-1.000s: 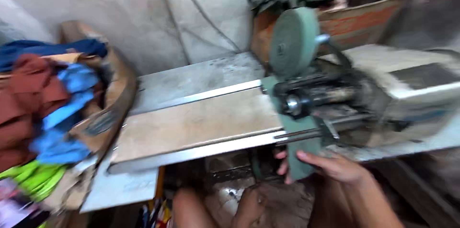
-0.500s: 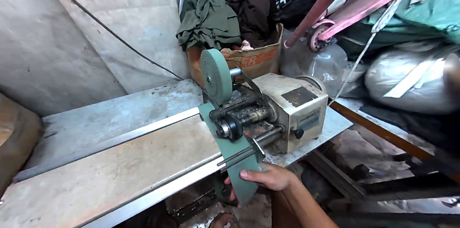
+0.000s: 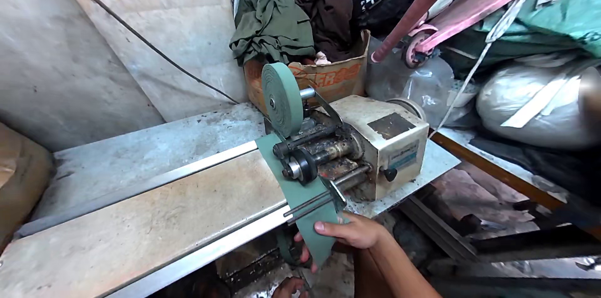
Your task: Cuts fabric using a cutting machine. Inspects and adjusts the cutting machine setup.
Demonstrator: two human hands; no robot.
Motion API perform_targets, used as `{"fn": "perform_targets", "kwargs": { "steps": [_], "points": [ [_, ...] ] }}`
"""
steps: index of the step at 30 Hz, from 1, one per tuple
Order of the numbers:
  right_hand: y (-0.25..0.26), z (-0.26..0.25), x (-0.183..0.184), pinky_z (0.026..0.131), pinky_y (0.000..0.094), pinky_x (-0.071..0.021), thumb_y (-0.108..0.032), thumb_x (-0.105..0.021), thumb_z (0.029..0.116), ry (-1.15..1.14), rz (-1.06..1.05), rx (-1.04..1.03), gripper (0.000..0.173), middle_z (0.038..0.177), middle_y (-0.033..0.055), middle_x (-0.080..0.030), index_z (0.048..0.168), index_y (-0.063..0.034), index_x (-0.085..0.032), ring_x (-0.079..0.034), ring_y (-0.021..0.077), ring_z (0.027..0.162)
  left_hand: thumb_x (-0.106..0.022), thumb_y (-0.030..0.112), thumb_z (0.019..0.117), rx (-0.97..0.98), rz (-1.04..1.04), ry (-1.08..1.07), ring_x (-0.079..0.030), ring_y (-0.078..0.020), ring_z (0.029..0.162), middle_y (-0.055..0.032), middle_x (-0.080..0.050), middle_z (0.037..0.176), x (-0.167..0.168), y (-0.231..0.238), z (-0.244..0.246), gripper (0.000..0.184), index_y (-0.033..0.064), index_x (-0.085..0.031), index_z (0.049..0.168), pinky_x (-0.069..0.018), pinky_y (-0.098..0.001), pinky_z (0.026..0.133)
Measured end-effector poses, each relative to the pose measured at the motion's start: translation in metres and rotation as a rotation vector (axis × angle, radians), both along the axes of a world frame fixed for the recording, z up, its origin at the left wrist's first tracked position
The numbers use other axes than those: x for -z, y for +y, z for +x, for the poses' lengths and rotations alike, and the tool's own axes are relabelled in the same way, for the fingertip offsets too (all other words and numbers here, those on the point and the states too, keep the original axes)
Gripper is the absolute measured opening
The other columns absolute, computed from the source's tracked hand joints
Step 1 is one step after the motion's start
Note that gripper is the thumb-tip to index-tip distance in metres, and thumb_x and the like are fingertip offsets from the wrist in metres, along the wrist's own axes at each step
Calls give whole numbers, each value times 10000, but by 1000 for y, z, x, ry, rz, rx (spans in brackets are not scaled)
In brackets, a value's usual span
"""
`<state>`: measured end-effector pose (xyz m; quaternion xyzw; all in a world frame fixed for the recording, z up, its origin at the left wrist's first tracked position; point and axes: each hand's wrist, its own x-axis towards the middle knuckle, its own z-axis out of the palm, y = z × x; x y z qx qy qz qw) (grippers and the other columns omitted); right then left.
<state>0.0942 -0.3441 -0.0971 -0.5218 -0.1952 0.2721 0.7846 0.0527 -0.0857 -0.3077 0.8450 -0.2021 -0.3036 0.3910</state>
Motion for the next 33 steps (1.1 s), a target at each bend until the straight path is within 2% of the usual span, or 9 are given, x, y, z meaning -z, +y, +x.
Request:
{"fn": "perform_targets", "kwargs": {
  "steps": [4,9,13,33],
  "points": [
    [0,2,2,839,482,-635,-435,-426,1087,-45,9,-36,523,1047,194,-746,1365,-25,-593,-756,310,885,-648,335,992,-7,-9,3,-690,-263,1123,-156,-716,1189,-1,0,-1,404,27,-688,1251,-528,-453,1036],
    [0,4,3,843,473,-633,-459,-401,1087,-74,0,-62,557,1003,184,-751,1381,-23,-586,-756,295,859,-641,335,996,3,-9,-5,-691,-256,1118,-151,-716,1190,-2,0,0,401,31,-688,1253,-529,-446,1032],
    [1,6,3,798,442,-638,-481,-377,1089,-105,2,-87,582,961,165,-751,1380,-23,-588,-750,261,800,-637,331,999,0,-12,-10,-691,-258,1119,-157,-715,1185,-1,1,0,398,26,-688,1249,-530,-442,1032],
    [0,7,2,769,411,-641,-484,-345,1095,-156,19,-98,595,929,142,-747,1377,-14,-576,-742,230,753,-638,320,998,4,-15,-7,-690,-264,1118,-163,-711,1191,-1,1,0,386,27,-689,1245,-531,-445,1029]
  ]
}}
